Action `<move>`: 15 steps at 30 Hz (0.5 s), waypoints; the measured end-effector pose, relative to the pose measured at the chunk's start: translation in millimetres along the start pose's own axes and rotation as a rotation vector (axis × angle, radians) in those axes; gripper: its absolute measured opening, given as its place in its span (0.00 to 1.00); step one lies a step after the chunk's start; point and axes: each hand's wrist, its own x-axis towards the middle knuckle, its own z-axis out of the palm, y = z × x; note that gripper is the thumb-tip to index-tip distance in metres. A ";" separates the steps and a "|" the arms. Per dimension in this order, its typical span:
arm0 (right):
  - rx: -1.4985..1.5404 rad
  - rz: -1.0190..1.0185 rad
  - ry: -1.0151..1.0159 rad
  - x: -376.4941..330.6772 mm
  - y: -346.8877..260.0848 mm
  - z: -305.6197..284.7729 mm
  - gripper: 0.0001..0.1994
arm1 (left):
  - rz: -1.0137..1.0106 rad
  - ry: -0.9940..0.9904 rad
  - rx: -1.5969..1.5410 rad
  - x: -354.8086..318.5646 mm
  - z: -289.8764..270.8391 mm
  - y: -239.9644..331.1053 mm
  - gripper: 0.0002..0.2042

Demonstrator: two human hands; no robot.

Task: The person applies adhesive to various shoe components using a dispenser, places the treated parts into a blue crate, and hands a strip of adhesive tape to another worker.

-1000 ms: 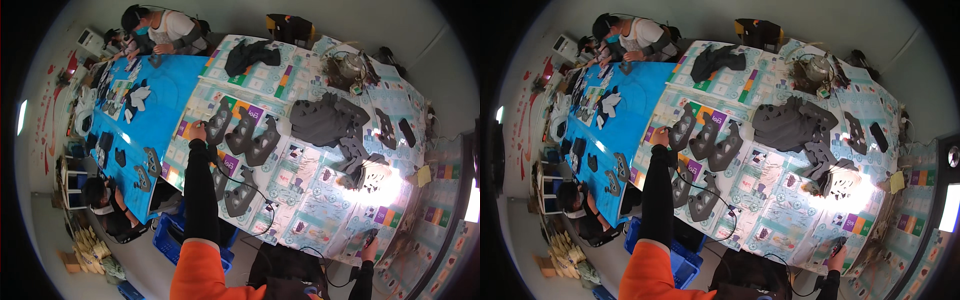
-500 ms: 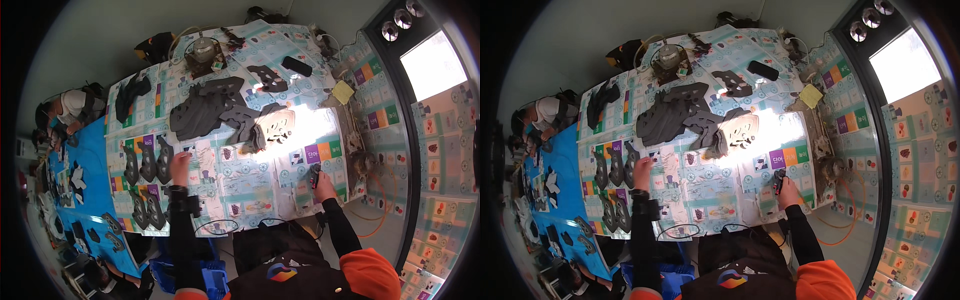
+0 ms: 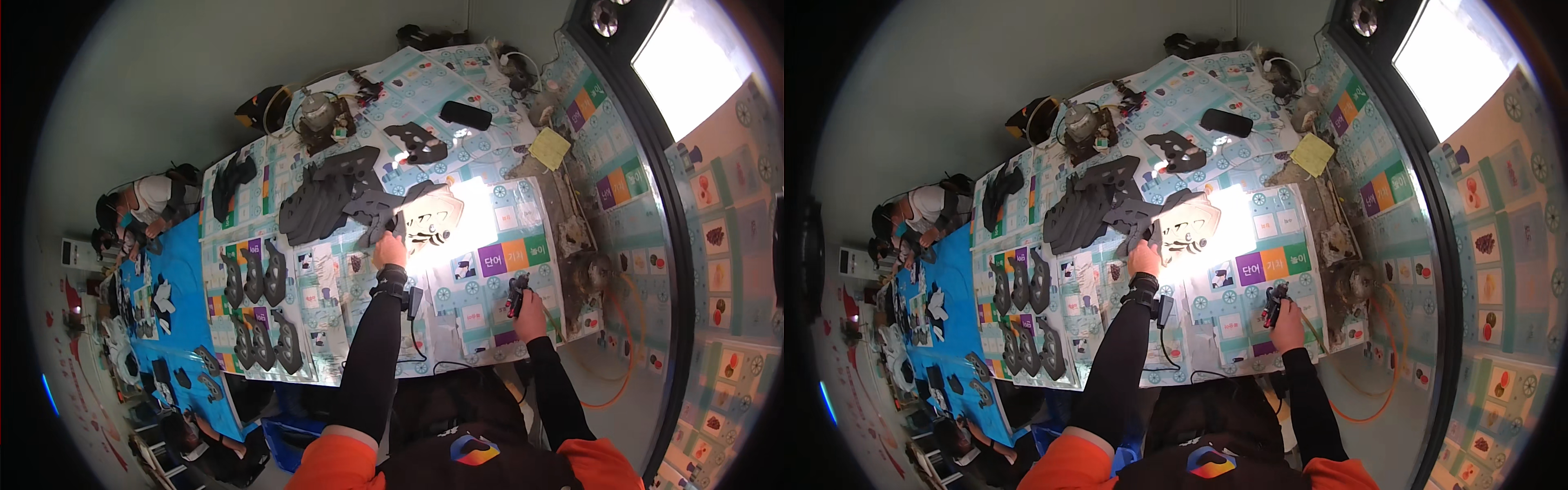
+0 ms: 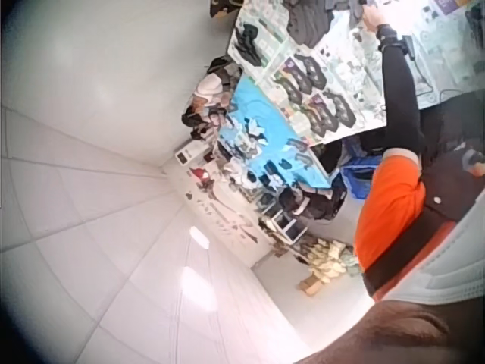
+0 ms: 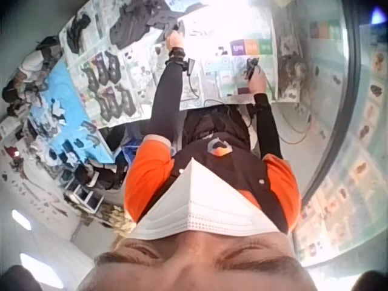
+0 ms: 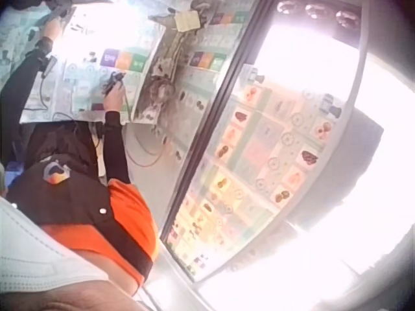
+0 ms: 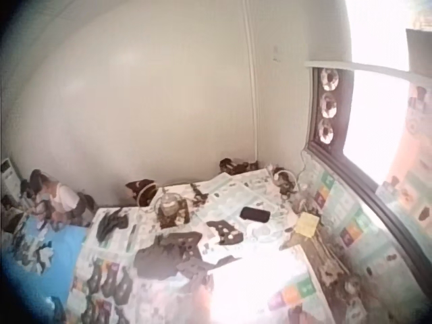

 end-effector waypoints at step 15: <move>0.056 -0.156 0.016 2.3 34.9 -10.9 0.25 | 0.229 0.093 -1.146 -73.8 -196.7 -57.5 0.09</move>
